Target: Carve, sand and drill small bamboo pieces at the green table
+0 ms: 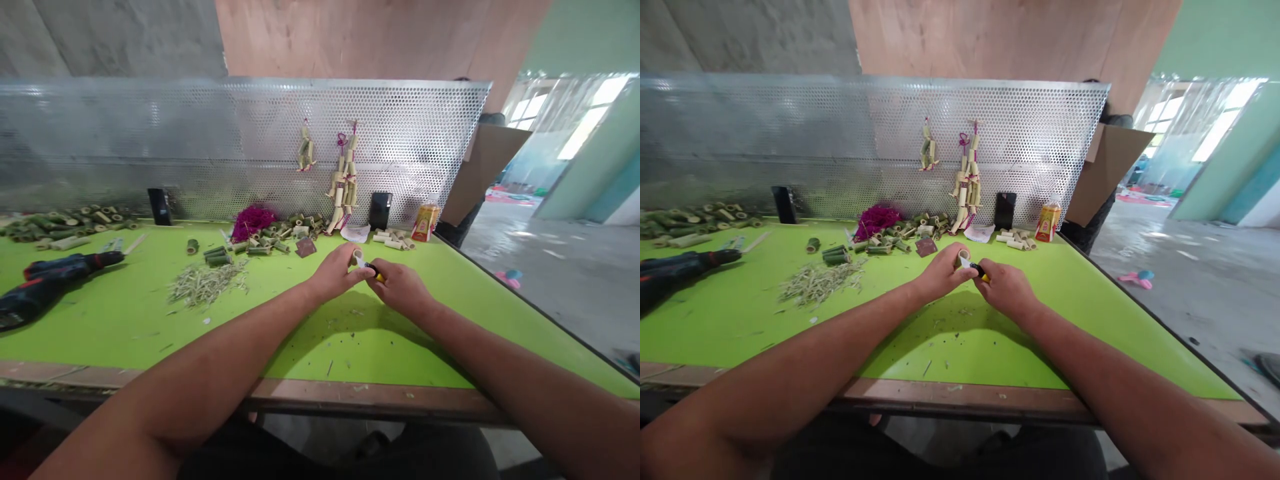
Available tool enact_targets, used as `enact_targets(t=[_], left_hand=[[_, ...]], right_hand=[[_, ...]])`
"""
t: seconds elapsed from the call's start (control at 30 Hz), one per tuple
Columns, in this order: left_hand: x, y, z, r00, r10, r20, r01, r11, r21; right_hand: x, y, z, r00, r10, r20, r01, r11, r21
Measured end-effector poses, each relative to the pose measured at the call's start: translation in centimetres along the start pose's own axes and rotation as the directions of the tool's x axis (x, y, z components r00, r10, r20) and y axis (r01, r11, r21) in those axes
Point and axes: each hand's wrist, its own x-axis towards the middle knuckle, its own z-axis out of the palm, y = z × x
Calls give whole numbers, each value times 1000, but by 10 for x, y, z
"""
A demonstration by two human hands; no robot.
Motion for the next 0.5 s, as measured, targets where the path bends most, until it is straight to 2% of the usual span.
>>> enact_targets(t=[0.17,0.33,0.5], left_hand=[[1,4,1,999,-48,-13,49,999,13],[3,4,-1,995,-83,-58,83,997,-2],[3,-4,-4,987,-155,-39,150,984,-101]], right_hand=[[1,0,1,999,7,-37,-9,999,-43],[4,3,2,991,131,-38,-130,991,25],[6,7,3,990,109,-89,-102,992,78]])
